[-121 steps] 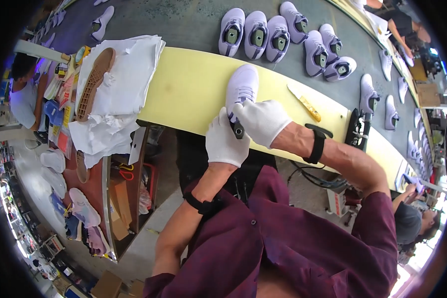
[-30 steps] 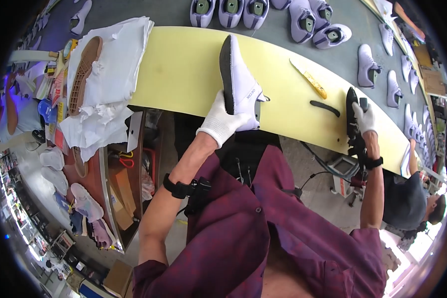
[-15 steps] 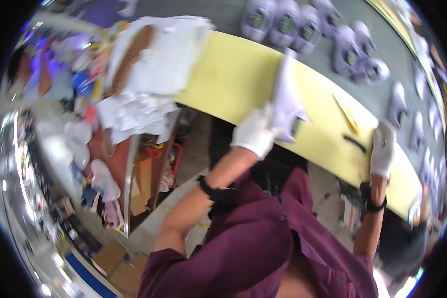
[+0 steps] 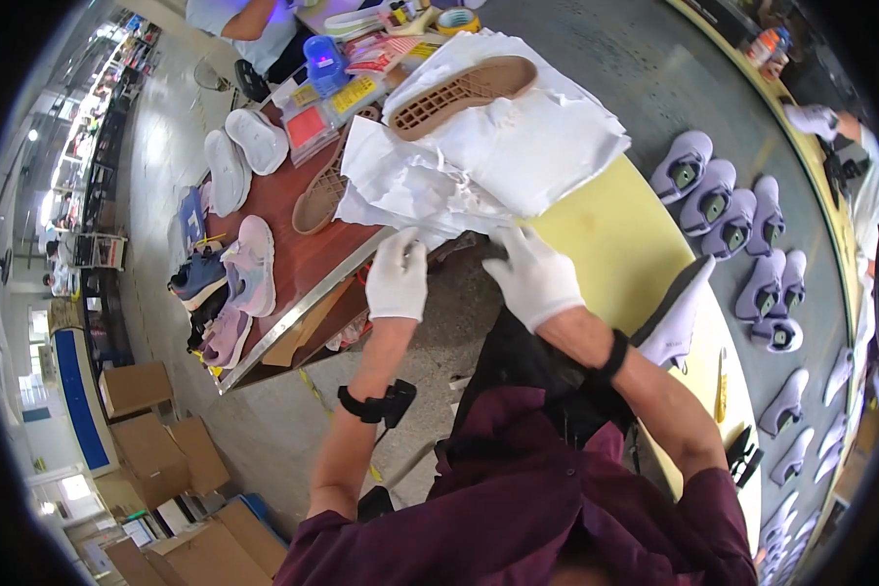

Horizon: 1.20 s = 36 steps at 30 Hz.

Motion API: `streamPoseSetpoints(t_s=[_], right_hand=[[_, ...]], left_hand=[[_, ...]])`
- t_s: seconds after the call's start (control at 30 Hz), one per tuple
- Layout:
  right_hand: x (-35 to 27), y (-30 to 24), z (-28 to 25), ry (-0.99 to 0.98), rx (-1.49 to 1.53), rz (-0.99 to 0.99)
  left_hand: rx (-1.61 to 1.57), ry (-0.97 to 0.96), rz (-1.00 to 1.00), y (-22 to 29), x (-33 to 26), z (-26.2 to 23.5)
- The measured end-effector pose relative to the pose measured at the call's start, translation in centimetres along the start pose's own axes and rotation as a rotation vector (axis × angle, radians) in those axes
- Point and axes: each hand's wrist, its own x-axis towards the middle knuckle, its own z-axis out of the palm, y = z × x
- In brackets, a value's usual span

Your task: Cleaning and assembling components for sneakers at a manufacturing line.

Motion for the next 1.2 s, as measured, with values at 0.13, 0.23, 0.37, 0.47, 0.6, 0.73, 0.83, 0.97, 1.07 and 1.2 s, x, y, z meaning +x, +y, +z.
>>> streamPoseSetpoints(t_s=[0.13,0.23,0.37,0.47,0.6,0.73,0.83,0.97,1.07,1.2], right_hand=[[8.2,-0.7,6.5,-0.095,-0.592,-0.093],[11.6,3.4,9.9,-0.220,-0.758,-0.209],[12.6,4.6,8.7,-0.204,-0.508,-0.204],[13.0,6.0,7.3,-0.257,-0.431,-0.228],[13.2,6.5,6.6,-0.329,-0.394,-0.321],[6.4,2.7,6.6,-0.281,-0.263,-0.875],[0.8,-5.0,2.8,-0.306,-0.011,-0.769],[-4.7,-5.0,-2.8,-0.019,0.206,-0.503],[-10.3,-1.5,-7.7,0.076,0.570,0.218],[-17.1,-0.4,-12.8,0.105,0.647,0.951]], left_hand=[[0.086,0.035,0.110,-1.9,2.9,-0.9],[0.121,-0.037,0.203,-0.8,7.3,1.0],[0.290,-0.141,0.666,-1.2,13.7,3.3],[0.383,-0.267,0.796,-2.9,16.1,6.1],[0.378,-0.331,0.806,-3.5,16.2,8.4],[0.449,-0.282,0.787,-3.4,16.0,10.0],[0.467,-0.273,0.804,-3.1,15.6,9.6],[0.613,-0.291,0.870,-2.6,16.0,8.8],[0.517,-0.310,0.748,5.7,12.6,8.4],[-0.282,-1.099,0.413,10.5,-2.5,7.5]])
